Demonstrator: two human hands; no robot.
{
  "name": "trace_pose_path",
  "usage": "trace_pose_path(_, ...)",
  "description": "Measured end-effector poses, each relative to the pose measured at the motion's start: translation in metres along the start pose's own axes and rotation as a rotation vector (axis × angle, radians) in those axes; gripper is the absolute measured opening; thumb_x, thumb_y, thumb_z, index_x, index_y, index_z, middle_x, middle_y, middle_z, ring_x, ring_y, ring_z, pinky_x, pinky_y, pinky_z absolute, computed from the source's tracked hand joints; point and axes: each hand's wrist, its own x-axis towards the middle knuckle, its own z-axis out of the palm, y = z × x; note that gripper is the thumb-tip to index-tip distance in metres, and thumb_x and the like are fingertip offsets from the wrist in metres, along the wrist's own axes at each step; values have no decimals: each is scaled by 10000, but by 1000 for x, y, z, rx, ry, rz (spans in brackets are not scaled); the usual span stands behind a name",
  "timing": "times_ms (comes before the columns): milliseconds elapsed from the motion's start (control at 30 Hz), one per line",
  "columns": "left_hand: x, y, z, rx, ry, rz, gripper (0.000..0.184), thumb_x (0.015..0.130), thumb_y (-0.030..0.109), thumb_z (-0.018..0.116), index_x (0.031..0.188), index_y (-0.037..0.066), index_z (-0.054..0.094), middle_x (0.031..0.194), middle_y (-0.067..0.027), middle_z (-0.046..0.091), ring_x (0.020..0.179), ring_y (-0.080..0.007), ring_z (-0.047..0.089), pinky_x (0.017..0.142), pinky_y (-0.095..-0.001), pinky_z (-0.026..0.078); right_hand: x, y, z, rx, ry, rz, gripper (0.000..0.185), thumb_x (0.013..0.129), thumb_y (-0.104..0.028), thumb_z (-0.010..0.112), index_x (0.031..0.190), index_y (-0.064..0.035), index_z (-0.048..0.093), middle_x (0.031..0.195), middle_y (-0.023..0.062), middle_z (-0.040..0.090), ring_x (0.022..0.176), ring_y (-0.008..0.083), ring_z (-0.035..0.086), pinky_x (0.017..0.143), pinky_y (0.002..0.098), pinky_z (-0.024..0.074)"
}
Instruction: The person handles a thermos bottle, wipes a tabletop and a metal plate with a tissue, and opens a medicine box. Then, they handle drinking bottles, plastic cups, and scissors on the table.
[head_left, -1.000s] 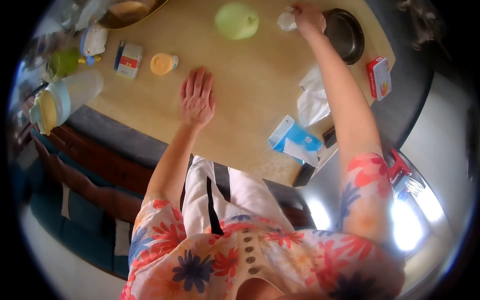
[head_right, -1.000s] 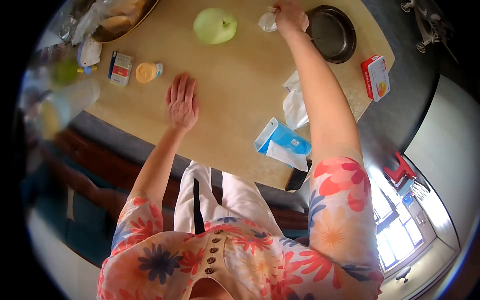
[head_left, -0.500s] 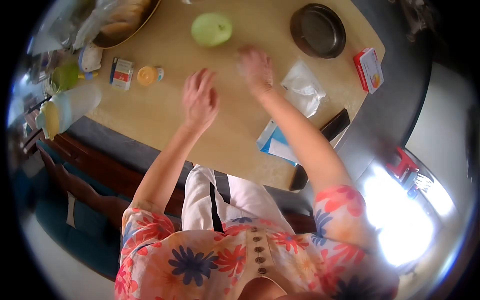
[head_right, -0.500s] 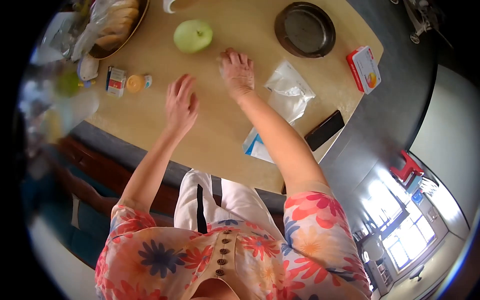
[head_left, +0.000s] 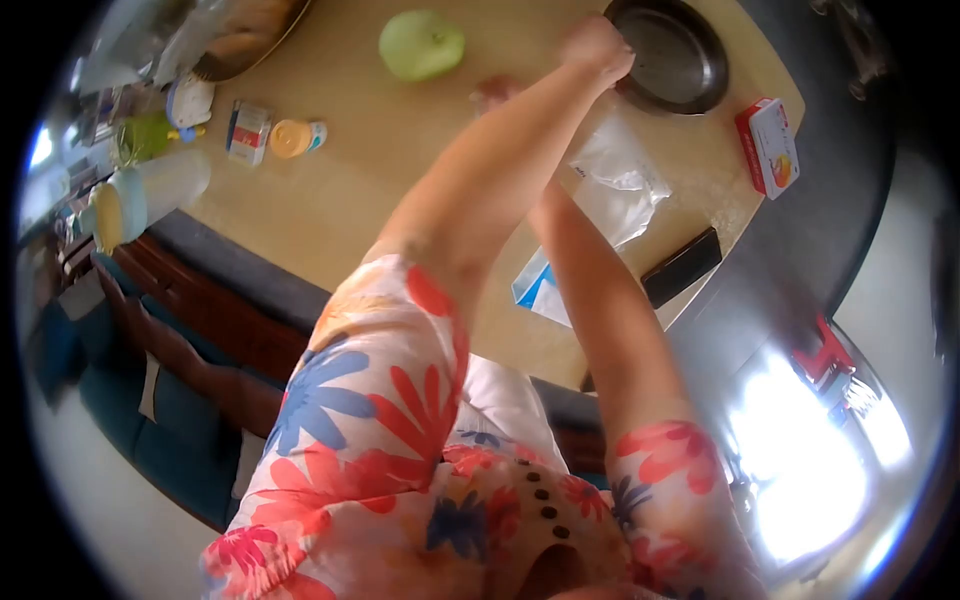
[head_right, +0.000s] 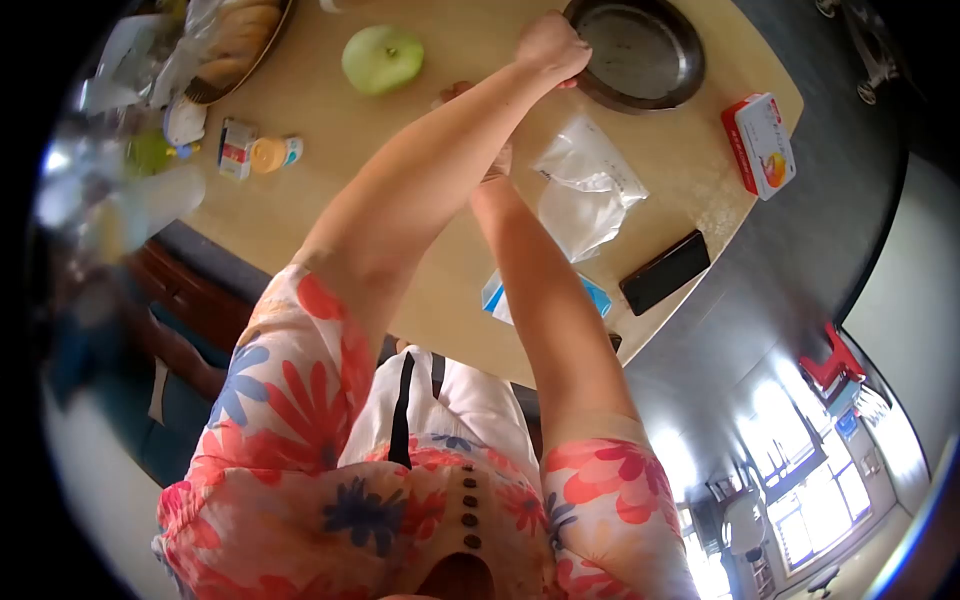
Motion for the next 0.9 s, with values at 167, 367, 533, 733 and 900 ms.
trace_pose_path(167,-117,8,-92,-317,191,-4,315,765,123,581,1073,71,541,820,-122,644,562,-240,624,428,-267,479,2,-24,-21,-475,-84,29,456,796,-365,512,1160,-96,454,1173,101,467,1095,262,412,892,375,362)
trace_pose_path(367,-292,-144,-159,-716,375,97,447,835,47,507,1264,23,386,963,-37,571,634,-56,532,436,-176,424,14,-12,-30,-440,-138,65,297,824,-217,467,1113,-199,533,1168,25,519,1072,250,475,898,391,390)
trace_pose_path(533,-458,-272,-169,-457,684,-330,474,787,11,492,1255,52,424,953,-31,579,609,-57,509,445,-186,405,18,-38,-26,-640,-35,59,251,765,-98,514,998,-171,572,1052,37,560,1008,254,520,828,385,418)
trace_pose_path(733,-535,-392,-118,-400,784,-635,466,746,49,518,1209,60,462,790,-53,596,518,-99,523,447,-246,445,-5,-42,5,-807,7,27,174,775,-128,515,937,-113,576,1022,94,555,905,274,546,748,381,444)
trace_pose_path(900,-494,-460,-67,-150,680,-473,471,709,95,518,1176,111,463,830,-170,624,729,-325,625,642,-371,490,-175,-28,130,-896,-112,-425,319,822,-175,456,1118,-59,434,1160,100,469,1041,210,461,813,380,381)
